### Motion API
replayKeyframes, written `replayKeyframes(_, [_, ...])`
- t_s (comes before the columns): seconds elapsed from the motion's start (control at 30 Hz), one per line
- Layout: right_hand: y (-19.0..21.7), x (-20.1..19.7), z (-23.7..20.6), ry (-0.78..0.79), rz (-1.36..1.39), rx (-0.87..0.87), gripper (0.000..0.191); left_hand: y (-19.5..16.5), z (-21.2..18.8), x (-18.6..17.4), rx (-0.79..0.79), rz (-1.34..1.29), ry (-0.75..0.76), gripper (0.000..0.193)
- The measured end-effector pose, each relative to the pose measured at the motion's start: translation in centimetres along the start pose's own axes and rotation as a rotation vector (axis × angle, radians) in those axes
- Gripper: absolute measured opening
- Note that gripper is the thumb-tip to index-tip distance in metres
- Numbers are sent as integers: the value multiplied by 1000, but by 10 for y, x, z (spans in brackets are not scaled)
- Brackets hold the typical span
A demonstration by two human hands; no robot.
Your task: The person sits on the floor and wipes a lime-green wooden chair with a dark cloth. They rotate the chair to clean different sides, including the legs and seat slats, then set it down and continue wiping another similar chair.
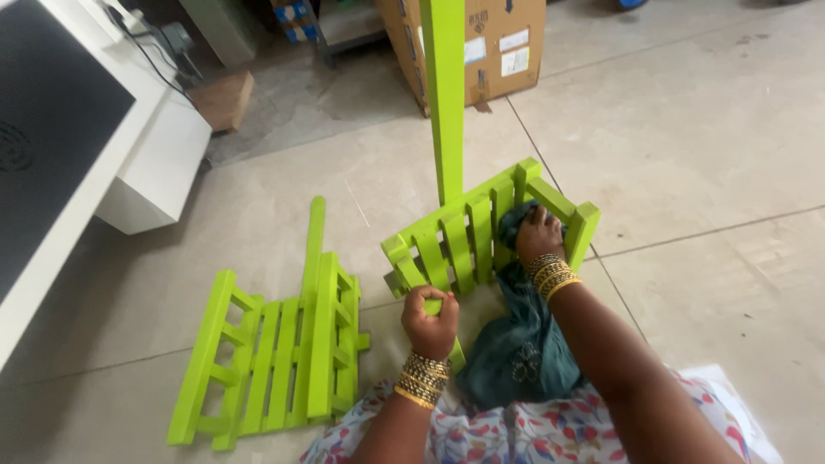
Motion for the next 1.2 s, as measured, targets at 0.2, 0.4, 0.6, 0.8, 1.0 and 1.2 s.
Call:
replayKeyframes(0.2, [10, -3, 24, 146, -143, 21, 64, 1, 0, 3, 4, -1, -28, 18])
replayKeyframes(0.4, [5, 9, -12, 214, -403, -43, 63, 2, -2, 4, 4, 29, -57, 17])
replayKeyframes(0.6, [19, -27, -34, 428, -6, -100, 46, 3, -2, 4, -4, -6, -34, 17])
replayKeyframes(0.8, [28, -35, -22, 139, 28, 90, 87, 0, -2, 3, -4, -9, -19, 17])
replayKeyframes(1.0, [11, 0, 22, 26, 12, 146, 71, -2, 0, 3, 16, 6, -22, 18])
replayKeyframes(1.2, [-1, 8, -26, 78, 125, 52, 54, -3, -2, 4, 20, 9, -28, 18])
Point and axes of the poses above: each hand's wrist, its own z-axis towards the middle knuckle, its own x-axis out of the palm, y = z × x, the point moved 6 cm from there along z, towards the middle knuckle, and after that the axes turned 4 degrees about -x, right-handed, at the moved point
